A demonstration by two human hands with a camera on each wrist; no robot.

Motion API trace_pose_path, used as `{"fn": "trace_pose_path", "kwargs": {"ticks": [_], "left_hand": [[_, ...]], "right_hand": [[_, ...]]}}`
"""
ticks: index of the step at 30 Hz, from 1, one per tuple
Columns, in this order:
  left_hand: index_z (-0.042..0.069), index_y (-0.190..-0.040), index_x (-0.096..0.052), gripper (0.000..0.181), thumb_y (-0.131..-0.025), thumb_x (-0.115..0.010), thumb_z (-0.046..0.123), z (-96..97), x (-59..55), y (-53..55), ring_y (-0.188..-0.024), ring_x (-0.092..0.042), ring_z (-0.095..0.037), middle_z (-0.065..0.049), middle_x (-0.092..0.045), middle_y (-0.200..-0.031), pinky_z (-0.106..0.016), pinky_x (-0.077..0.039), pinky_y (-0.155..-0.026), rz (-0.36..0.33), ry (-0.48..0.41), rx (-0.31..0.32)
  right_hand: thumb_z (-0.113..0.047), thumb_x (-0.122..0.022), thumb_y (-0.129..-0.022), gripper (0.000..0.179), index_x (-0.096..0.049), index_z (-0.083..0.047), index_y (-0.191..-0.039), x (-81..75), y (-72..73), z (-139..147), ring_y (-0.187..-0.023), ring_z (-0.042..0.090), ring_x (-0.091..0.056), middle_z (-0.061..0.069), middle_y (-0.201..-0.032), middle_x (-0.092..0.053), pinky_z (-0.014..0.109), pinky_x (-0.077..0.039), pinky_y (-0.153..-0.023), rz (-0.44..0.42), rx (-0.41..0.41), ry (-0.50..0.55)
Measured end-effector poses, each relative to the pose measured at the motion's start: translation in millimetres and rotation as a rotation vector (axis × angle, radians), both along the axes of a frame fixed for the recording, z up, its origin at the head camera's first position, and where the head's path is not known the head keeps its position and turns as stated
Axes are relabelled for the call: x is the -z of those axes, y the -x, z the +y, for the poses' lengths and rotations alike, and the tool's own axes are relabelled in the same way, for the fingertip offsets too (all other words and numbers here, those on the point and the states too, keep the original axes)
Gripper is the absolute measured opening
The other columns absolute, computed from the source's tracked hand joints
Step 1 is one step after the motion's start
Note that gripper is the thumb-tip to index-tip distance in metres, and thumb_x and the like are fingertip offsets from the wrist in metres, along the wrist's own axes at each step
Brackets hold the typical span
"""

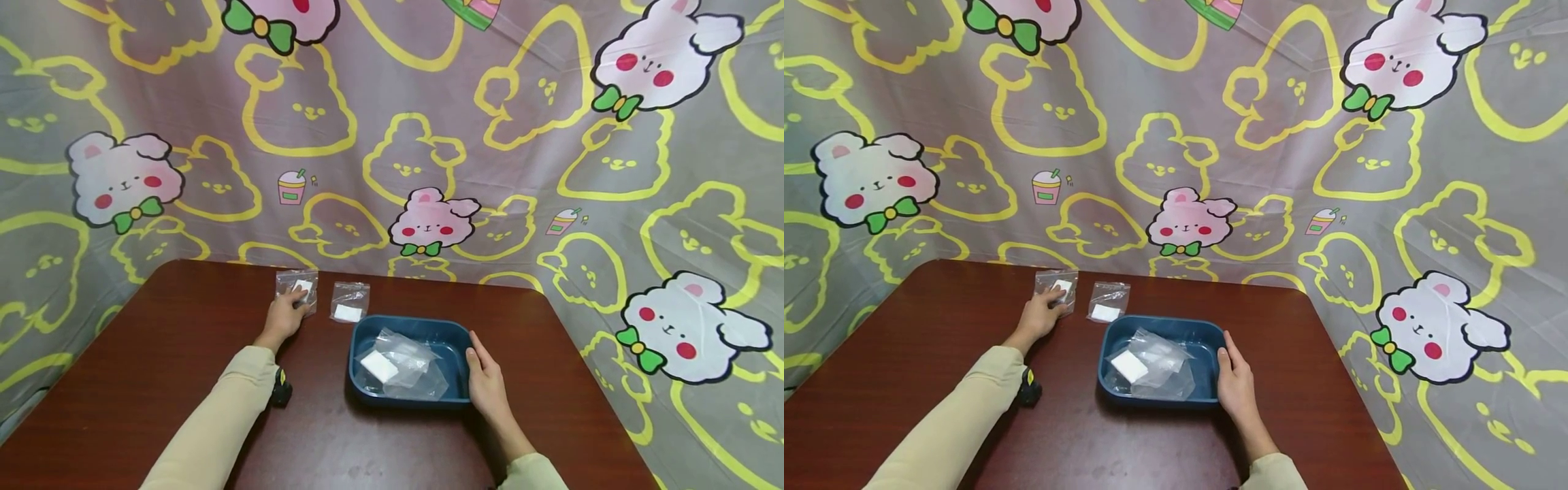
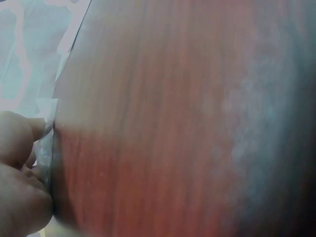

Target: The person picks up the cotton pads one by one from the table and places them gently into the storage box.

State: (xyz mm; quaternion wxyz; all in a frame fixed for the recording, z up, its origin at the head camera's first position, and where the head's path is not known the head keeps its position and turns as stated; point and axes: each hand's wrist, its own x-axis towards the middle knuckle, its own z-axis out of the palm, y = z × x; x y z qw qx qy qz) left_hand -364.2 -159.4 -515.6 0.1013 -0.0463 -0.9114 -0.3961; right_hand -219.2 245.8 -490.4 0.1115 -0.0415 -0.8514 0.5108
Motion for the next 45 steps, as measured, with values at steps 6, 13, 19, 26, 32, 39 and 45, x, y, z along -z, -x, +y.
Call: {"fn": "trace_pose_path", "kwargs": {"ticks": [6,13,19,26,32,39,45], "left_hand": [[-0.004,-0.134,-0.061,0.039,-0.096,-0.062,0.005,0.4,0.6,1.2,-0.141,-0.034,-0.044,-0.019,-0.049,-0.145,-0.054,-0.026,-0.116,-0.009,-0.018,-0.021],[0.000,-0.124,-0.070,0.033,-0.092,-0.064,-0.001,1.3,2.6,1.3,-0.133,-0.047,-0.043,-0.027,-0.054,-0.135,-0.051,-0.036,-0.112,0.035,-0.064,-0.086],[0.000,-0.121,-0.072,0.029,-0.093,-0.063,-0.001,3.0,2.3,-0.4,-0.132,-0.049,-0.041,-0.024,-0.058,-0.131,-0.049,-0.036,-0.112,0.036,-0.094,-0.121],[0.002,-0.121,-0.072,0.027,-0.095,-0.063,0.001,4.5,1.4,-2.5,-0.131,-0.051,-0.041,-0.022,-0.061,-0.130,-0.051,-0.038,-0.111,0.032,-0.113,-0.146],[0.003,-0.123,-0.072,0.029,-0.096,-0.062,0.002,3.7,0.6,-3.1,-0.133,-0.049,-0.039,-0.020,-0.062,-0.131,-0.051,-0.039,-0.110,0.025,-0.127,-0.142],[0.004,-0.126,-0.071,0.030,-0.098,-0.061,0.004,1.3,-0.4,-4.6,-0.129,-0.052,-0.038,-0.018,-0.062,-0.131,-0.053,-0.043,-0.106,0.024,-0.119,-0.127],[0.007,-0.127,-0.071,0.030,-0.099,-0.061,0.005,-1.7,-3.9,-7.9,-0.125,-0.056,-0.036,-0.019,-0.062,-0.131,-0.051,-0.048,-0.099,0.029,-0.140,-0.139]], "right_hand": [[-0.023,-0.043,-0.110,0.047,-0.040,-0.011,-0.155,0.1,0.1,1.2,-0.144,0.031,-0.036,0.011,-0.156,-0.041,0.051,-0.025,-0.118,0.014,0.005,-0.014],[-0.022,-0.044,-0.109,0.047,-0.041,-0.010,-0.154,0.7,-0.9,0.6,-0.144,0.031,-0.037,0.011,-0.156,-0.042,0.052,-0.026,-0.118,0.018,0.006,-0.009],[-0.023,-0.043,-0.110,0.047,-0.039,-0.010,-0.155,0.0,-1.1,0.8,-0.145,0.028,-0.034,0.010,-0.157,-0.040,0.050,-0.024,-0.119,0.012,0.000,0.005],[-0.023,-0.043,-0.110,0.048,-0.039,-0.010,-0.156,-0.7,-1.4,0.5,-0.146,0.028,-0.034,0.010,-0.157,-0.039,0.050,-0.024,-0.119,0.008,-0.002,0.013],[-0.023,-0.043,-0.110,0.047,-0.039,-0.011,-0.156,-1.3,-0.5,0.9,-0.146,0.027,-0.033,0.009,-0.158,-0.039,0.050,-0.024,-0.119,0.008,-0.005,0.021],[-0.022,-0.042,-0.110,0.047,-0.038,-0.012,-0.156,-1.8,0.0,0.5,-0.146,0.028,-0.033,0.009,-0.158,-0.038,0.050,-0.024,-0.119,-0.006,-0.007,0.028],[-0.024,-0.043,-0.110,0.048,-0.039,-0.012,-0.156,-2.1,-0.6,0.2,-0.146,0.028,-0.033,0.009,-0.158,-0.039,0.050,-0.024,-0.119,-0.002,-0.005,0.022]]}}
